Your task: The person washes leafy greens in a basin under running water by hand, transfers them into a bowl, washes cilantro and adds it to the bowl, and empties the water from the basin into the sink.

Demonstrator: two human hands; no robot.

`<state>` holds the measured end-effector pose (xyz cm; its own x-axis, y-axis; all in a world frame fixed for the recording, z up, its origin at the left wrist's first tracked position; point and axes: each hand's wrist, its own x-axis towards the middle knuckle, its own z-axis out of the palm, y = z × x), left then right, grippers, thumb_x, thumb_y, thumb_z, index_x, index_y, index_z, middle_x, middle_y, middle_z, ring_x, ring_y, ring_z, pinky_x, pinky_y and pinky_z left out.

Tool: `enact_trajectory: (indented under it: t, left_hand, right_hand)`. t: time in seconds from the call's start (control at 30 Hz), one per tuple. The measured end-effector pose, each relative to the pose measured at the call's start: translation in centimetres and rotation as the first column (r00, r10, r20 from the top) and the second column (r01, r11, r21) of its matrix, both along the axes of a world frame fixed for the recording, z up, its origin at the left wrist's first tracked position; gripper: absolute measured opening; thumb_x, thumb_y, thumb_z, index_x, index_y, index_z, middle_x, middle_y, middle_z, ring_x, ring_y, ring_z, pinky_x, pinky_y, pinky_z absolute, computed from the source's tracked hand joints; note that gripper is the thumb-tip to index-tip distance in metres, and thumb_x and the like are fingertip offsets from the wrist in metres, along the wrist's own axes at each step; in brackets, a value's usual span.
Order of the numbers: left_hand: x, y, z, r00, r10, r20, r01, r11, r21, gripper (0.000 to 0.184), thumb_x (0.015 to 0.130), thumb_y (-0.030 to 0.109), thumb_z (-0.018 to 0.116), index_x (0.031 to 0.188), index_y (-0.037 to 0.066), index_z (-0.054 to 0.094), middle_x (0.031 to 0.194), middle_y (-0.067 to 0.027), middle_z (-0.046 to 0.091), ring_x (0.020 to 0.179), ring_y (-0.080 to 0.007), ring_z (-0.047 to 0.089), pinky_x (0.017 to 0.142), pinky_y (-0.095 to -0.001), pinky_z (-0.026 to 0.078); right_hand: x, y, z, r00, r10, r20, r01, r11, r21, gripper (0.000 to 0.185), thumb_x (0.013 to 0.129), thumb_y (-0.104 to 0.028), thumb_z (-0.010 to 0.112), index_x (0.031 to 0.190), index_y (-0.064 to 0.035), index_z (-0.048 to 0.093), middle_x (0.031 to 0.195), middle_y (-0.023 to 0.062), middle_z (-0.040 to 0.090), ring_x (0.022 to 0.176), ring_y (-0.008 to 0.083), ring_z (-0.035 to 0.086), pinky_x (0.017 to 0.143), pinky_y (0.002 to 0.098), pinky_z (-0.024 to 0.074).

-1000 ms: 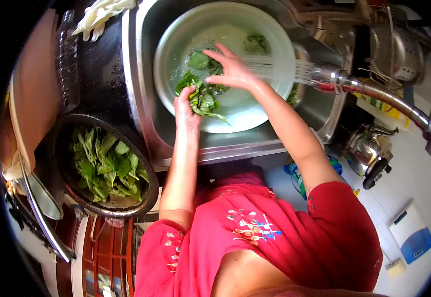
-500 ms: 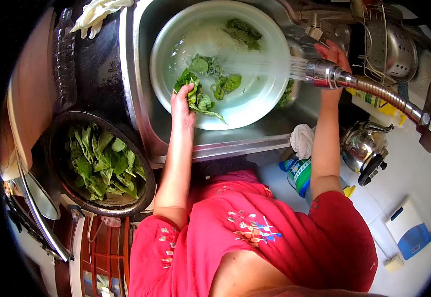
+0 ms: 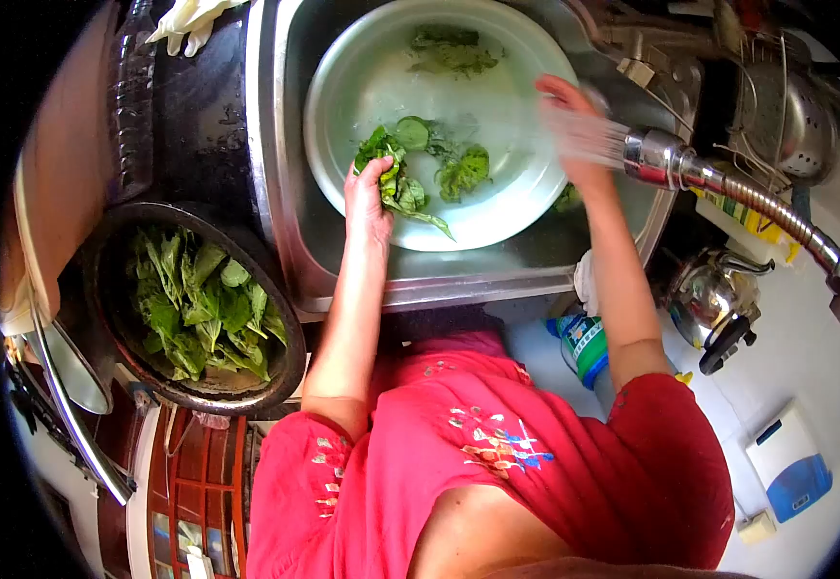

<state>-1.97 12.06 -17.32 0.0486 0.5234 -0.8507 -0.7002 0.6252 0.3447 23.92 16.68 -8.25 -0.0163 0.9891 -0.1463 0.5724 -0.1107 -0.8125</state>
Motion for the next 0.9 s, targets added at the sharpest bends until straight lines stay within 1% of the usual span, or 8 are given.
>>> enact_trajectory:
  t: [0.13,0.2,0.37,0.53,0.6,0.67,0.77,0.9]
  left_hand:
    - [0.2,0.2,0.8,0.998,-0.012,-0.065,0.015,0.999,0.036,0.027,0.071,-0.001,0.056,0.097,0.002,0.054,0.081,-0.0058,0.057,0.065,-0.0160,0.056,0.059,-0.0276,0.049]
    - [0.3,0.2,1.0,0.998,-0.016,-0.064,0.019,0.999,0.050,0.027,0.071,-0.001,0.055,0.098,0.002,0.054,0.081,-0.0057,0.057,0.066,-0.0158,0.056,0.060,-0.0278,0.049]
    - [0.3,0.3,1.1,0.999,-0.009,-0.039,0.010,0.999,0.030,0.027,0.072,-0.001,0.054,0.099,0.002,0.054,0.083,-0.0060,0.057,0.068,-0.0158,0.056,0.061,-0.0276,0.048]
    - [0.1,0.4,1.0,1.000,-0.019,-0.012,0.018,0.999,-0.029,0.026,0.072,-0.001,0.055,0.097,0.003,0.054,0.083,-0.0059,0.058,0.067,-0.0166,0.057,0.058,-0.0291,0.049]
    - [0.0,0.3,0.5,1.000,0.002,0.003,-0.002,1.000,0.013,0.027,0.071,-0.002,0.055,0.098,0.003,0.054,0.083,-0.0056,0.058,0.068,-0.0168,0.057,0.059,-0.0293,0.049]
    - [0.1,0.5,0.2,1.000,0.012,-0.011,-0.012,1.000,0.019,0.027,0.071,-0.003,0.055,0.097,0.002,0.054,0.083,-0.0055,0.058,0.069,-0.0167,0.057,0.060,-0.0292,0.049]
    - [0.5,0.8,0.0,0.998,0.015,-0.057,-0.013,1.000,0.026,0.025,0.071,-0.003,0.054,0.096,0.002,0.053,0.082,-0.0058,0.057,0.069,-0.0165,0.056,0.060,-0.0287,0.049]
    - [1.2,1.3,-0.6,0.992,-0.081,-0.094,0.086,0.995,0.043,0.023,0.071,-0.002,0.053,0.094,0.001,0.053,0.079,-0.0058,0.057,0.066,-0.0160,0.055,0.058,-0.0286,0.047]
  right_hand:
    - [-4.3,3.8,-7.8,0.977,-0.013,0.213,0.046,0.987,-0.152,0.072,0.073,-0.024,0.067,0.134,-0.0173,0.030,0.141,0.0174,0.016,0.129,0.0303,0.024,0.101,0.0418,0.0289]
    - [-8.3,5.4,-9.4,0.935,-0.100,0.339,0.163,0.973,-0.163,0.076,0.070,-0.025,0.069,0.134,-0.0179,0.030,0.141,0.0194,0.014,0.129,0.0318,0.021,0.103,0.0432,0.0245]
    - [-13.9,5.5,-13.1,0.924,0.059,0.377,0.044,0.964,-0.260,0.058,0.070,-0.028,0.070,0.120,-0.0104,0.047,0.131,0.0176,0.035,0.118,0.0304,0.039,0.096,0.0400,0.0351]
    - [-9.8,4.0,-13.1,0.989,0.133,0.059,-0.109,0.944,-0.310,0.056,0.075,-0.030,0.066,0.119,-0.0002,0.049,0.105,0.0173,0.058,0.098,0.0242,0.056,0.086,0.0354,0.0425]
    - [-6.1,3.3,-9.7,0.986,0.134,0.095,-0.057,0.823,-0.565,0.062,0.076,-0.032,0.065,0.124,-0.0006,0.043,0.120,0.0199,0.050,0.108,0.0245,0.051,0.092,0.0341,0.0394]
    - [-1.2,0.9,-11.6,0.986,0.122,0.113,-0.051,0.866,-0.497,0.070,0.075,-0.036,0.065,0.129,-0.0003,0.037,0.131,0.0220,0.037,0.120,0.0273,0.040,0.098,0.0358,0.0344]
    - [-0.2,-0.8,-9.6,0.856,0.450,0.253,-0.210,0.751,-0.627,0.073,0.075,-0.037,0.064,0.131,-0.0015,0.034,0.139,0.0218,0.024,0.128,0.0296,0.027,0.101,0.0388,0.0304]
    - [-2.5,-4.5,-7.2,0.780,0.585,0.222,-0.351,0.703,-0.618,0.060,0.071,-0.027,0.067,0.124,-0.0100,0.043,0.128,0.0228,0.036,0.119,0.0320,0.037,0.096,0.0408,0.0345]
